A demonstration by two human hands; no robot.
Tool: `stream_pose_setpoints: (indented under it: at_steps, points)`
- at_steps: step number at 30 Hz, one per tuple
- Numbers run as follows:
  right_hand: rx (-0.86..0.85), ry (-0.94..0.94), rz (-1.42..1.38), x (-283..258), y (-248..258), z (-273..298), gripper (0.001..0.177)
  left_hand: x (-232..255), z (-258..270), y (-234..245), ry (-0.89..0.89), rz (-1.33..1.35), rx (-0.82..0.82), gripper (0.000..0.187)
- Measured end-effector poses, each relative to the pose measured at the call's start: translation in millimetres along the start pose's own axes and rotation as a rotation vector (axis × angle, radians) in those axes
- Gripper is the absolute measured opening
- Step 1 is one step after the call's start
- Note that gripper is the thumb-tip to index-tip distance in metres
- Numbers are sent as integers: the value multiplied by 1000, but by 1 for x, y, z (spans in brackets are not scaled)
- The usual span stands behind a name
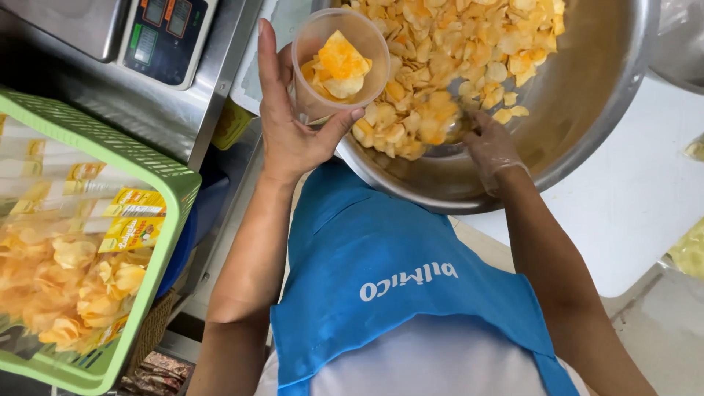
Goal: Scooping chips from a large bowl into plastic bags and placing them in a basket for packaging.
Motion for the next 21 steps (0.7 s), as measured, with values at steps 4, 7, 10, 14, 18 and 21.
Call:
stream_pose_setpoints:
  at_steps: [4, 7, 10, 14, 18, 21]
  points:
    - [329, 102, 202, 25, 11, -37, 36, -10, 4, -4, 2, -47, -16, 124]
    - [341, 304, 445, 25, 4, -57, 38, 0, -3, -7, -32, -42, -34, 120]
    - [267, 321, 612, 19, -4, -61, 48, 8, -9, -7, -47, -26, -29, 119]
    - [145, 312, 816, 21, 0, -56, 47, 6, -6, -4, -59, -48, -31, 119]
    - [63, 113, 670, 18, -4, -40, 28, 4, -6, -5, -26, -49, -32, 118]
    - [41, 143, 470, 21, -19, -45, 28, 4, -8, -10, -16, -33, -47, 118]
Point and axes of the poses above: each hand's wrist, its own z-axis away from the middle knuckle, its own y-axis out of the back of the hand, x = y × z, the point moved 6 cm from there along -z, towards the middle knuckle
